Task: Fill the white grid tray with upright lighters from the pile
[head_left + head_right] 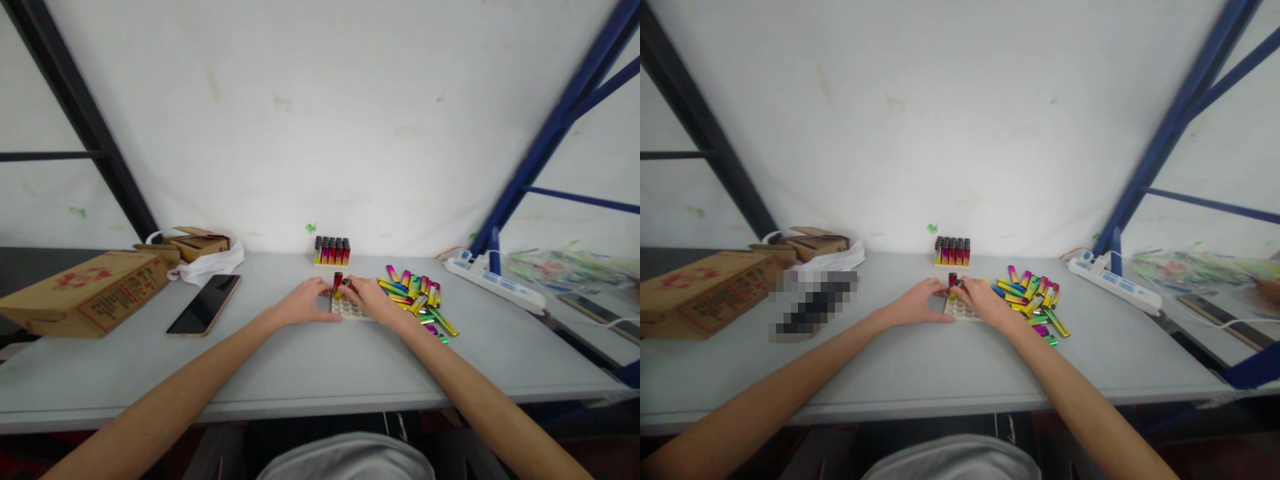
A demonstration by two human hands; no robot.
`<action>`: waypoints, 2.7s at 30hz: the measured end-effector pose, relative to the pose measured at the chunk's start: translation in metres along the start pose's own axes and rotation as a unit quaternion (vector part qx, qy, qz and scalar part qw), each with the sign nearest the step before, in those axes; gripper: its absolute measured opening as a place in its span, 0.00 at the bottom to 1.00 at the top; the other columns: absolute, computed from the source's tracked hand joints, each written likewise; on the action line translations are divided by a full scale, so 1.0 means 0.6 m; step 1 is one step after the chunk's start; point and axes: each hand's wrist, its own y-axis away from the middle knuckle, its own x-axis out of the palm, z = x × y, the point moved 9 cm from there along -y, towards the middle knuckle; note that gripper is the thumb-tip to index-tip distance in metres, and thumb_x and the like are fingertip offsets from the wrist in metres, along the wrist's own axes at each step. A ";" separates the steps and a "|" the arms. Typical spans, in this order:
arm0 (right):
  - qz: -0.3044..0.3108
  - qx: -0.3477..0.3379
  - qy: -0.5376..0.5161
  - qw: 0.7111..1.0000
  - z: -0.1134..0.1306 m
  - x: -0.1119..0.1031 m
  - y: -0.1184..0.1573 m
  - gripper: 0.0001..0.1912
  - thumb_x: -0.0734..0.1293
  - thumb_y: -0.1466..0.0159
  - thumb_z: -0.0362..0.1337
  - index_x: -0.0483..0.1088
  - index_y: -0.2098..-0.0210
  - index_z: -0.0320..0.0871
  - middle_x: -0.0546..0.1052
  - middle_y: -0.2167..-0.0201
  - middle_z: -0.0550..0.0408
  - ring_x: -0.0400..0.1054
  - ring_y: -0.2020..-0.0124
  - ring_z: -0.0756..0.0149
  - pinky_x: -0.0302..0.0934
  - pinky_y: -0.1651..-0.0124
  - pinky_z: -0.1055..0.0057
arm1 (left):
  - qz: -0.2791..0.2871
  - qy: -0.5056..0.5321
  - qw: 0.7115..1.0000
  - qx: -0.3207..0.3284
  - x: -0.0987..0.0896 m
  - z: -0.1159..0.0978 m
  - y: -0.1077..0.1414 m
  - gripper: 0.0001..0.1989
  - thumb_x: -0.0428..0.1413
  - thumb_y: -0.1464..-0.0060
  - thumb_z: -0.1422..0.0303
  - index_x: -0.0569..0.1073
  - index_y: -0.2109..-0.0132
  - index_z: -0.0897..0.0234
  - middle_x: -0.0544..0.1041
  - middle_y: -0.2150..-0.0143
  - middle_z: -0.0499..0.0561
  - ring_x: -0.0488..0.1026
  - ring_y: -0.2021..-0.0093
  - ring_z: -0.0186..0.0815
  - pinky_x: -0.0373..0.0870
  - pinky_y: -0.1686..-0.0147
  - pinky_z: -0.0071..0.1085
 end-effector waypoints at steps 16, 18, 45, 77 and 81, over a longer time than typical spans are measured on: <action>-0.180 0.125 -0.096 0.971 -0.097 -0.107 0.012 0.36 0.43 0.25 0.57 0.66 0.75 0.45 0.74 0.77 0.54 0.70 0.71 0.62 0.56 0.63 0.69 | -0.141 0.024 0.989 0.027 -0.091 -0.091 0.010 0.12 0.52 0.35 0.60 0.71 0.64 0.63 0.74 0.66 0.50 0.70 0.64 0.37 0.68 0.58 0.35; -0.236 0.167 -0.132 0.948 -0.145 -0.137 0.001 0.38 0.43 0.27 0.61 0.65 0.77 0.45 0.73 0.79 0.54 0.69 0.72 0.62 0.57 0.64 0.69 | -0.086 0.097 0.990 0.062 -0.066 -0.153 0.006 0.12 0.50 0.35 0.65 0.72 0.65 0.63 0.75 0.68 0.49 0.71 0.66 0.35 0.69 0.59 0.32; -0.216 0.279 -0.038 0.935 -0.287 -0.151 -0.108 0.35 0.43 0.25 0.48 0.76 0.65 0.40 0.82 0.67 0.45 0.75 0.64 0.60 0.61 0.58 0.70 | 0.159 0.531 0.832 0.036 0.113 -0.301 -0.041 0.27 0.67 0.52 0.46 0.81 0.56 0.63 0.81 0.49 0.58 0.77 0.46 0.46 0.69 0.40 0.42; -0.071 0.124 -0.496 0.856 -0.080 -0.038 -0.028 0.24 0.61 0.34 0.63 0.64 0.62 0.47 0.58 0.79 0.67 0.51 0.82 0.74 0.50 0.78 0.75 | 0.022 0.004 1.000 0.004 -0.006 0.018 0.005 0.36 0.66 0.54 0.43 0.78 0.46 0.62 0.73 0.48 0.58 0.70 0.46 0.48 0.65 0.39 0.46; -0.157 0.164 -0.379 0.897 -0.082 -0.040 -0.020 0.27 0.56 0.33 0.64 0.58 0.72 0.48 0.57 0.81 0.64 0.51 0.81 0.70 0.49 0.77 0.72 | 0.024 -0.011 1.000 0.013 -0.005 0.013 0.007 0.37 0.68 0.57 0.42 0.77 0.45 0.61 0.73 0.47 0.58 0.70 0.46 0.49 0.65 0.40 0.47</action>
